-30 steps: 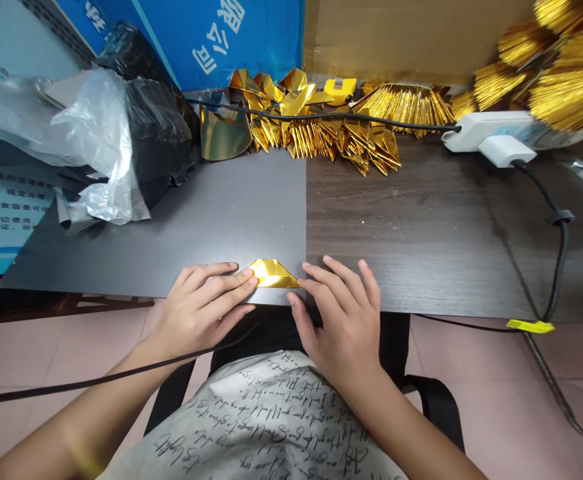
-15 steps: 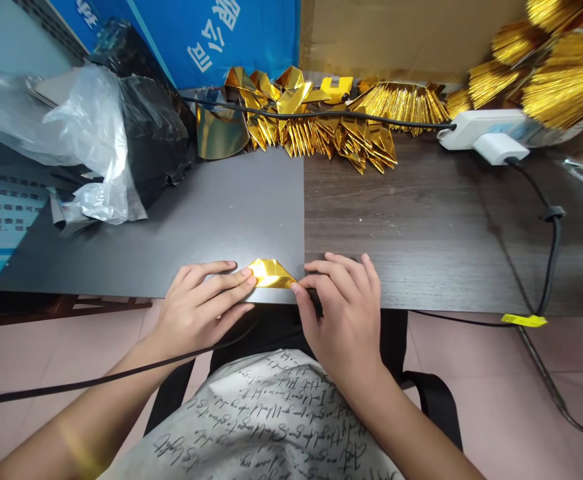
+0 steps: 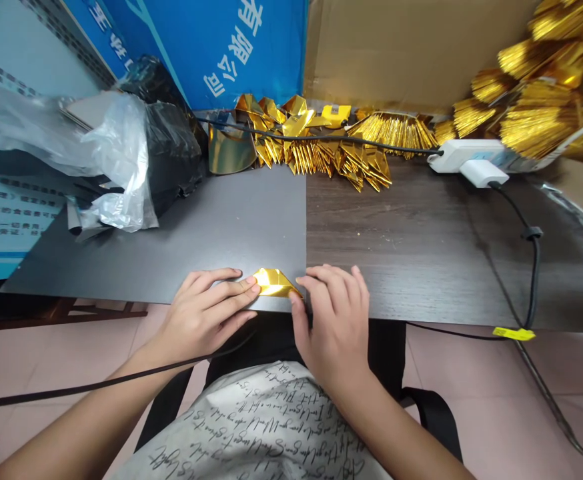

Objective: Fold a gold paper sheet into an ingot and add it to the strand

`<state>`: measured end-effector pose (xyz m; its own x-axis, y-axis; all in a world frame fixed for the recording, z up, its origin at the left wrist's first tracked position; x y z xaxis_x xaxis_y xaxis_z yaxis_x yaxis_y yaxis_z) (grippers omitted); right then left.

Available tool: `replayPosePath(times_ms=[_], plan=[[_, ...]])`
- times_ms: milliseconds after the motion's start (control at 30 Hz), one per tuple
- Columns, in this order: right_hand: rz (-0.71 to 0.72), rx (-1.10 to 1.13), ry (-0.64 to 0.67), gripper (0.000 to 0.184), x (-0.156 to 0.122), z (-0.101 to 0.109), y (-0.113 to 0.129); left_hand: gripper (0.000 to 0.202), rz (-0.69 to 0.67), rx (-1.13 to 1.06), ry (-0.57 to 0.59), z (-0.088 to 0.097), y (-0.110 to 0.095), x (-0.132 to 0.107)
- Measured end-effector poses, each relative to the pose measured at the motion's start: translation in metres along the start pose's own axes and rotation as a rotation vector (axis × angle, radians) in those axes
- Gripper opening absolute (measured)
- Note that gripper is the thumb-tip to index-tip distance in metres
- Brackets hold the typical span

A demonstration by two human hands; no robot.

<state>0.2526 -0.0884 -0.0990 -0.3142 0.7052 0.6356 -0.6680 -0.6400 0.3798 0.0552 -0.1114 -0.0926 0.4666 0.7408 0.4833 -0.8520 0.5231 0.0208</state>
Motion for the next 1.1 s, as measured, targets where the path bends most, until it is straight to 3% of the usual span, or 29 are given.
replayPosePath(times_ms=[67,133,267,333,433,567,633,733,833,867,1100], plan=[[0.135,0.011,0.043,0.029,-0.006,-0.004,0.006,0.029,0.0,0.007,-0.004,0.0,0.0,-0.001],[0.243,-0.03,0.081,0.035,-0.013,-0.007,0.009,0.028,-0.004,0.011,-0.029,-0.001,-0.001,-0.003],[0.351,0.002,-0.002,0.027,-0.016,0.004,0.007,0.024,-0.075,-0.04,-0.18,0.002,-0.005,-0.01],[0.397,0.051,0.019,0.032,-0.008,0.013,0.006,0.02,-0.159,-0.087,-0.244,0.007,-0.009,-0.01],[0.45,0.113,0.036,0.027,0.012,0.027,0.006,0.019,-0.177,-0.105,-0.25,0.016,-0.007,0.0],[0.519,0.15,-0.023,0.012,0.046,0.04,-0.003,0.018,-0.203,0.071,-0.299,0.03,0.002,0.031],[0.524,0.117,0.01,0.008,0.066,0.037,-0.014,0.009,-0.21,0.167,-0.317,0.034,0.009,0.051],[0.522,0.178,0.044,0.014,0.097,0.028,-0.037,0.013,-0.23,0.059,-0.308,0.033,0.024,0.083],[0.502,0.307,0.05,0.019,0.127,0.016,-0.063,0.016,-0.165,-0.378,-0.157,0.018,0.044,0.116],[0.488,0.318,0.046,0.02,0.137,0.011,-0.071,0.018,-0.079,-0.498,-0.111,0.011,0.052,0.127],[0.341,0.239,0.076,0.027,0.202,-0.013,-0.136,0.024,0.108,-0.453,-0.25,-0.03,0.088,0.19]])
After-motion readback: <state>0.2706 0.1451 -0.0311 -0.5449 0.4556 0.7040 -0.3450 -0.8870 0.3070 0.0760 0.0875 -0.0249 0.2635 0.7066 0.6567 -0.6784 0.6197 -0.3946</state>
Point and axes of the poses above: each hand's wrist, its own x-axis towards the middle knuckle, its own z-axis out of the back of the hand, y = z × x, the point moved 4 cm from there along x, towards the middle knuckle, and after that the axes turned 8 degrees about x, right-handed, at the moved point
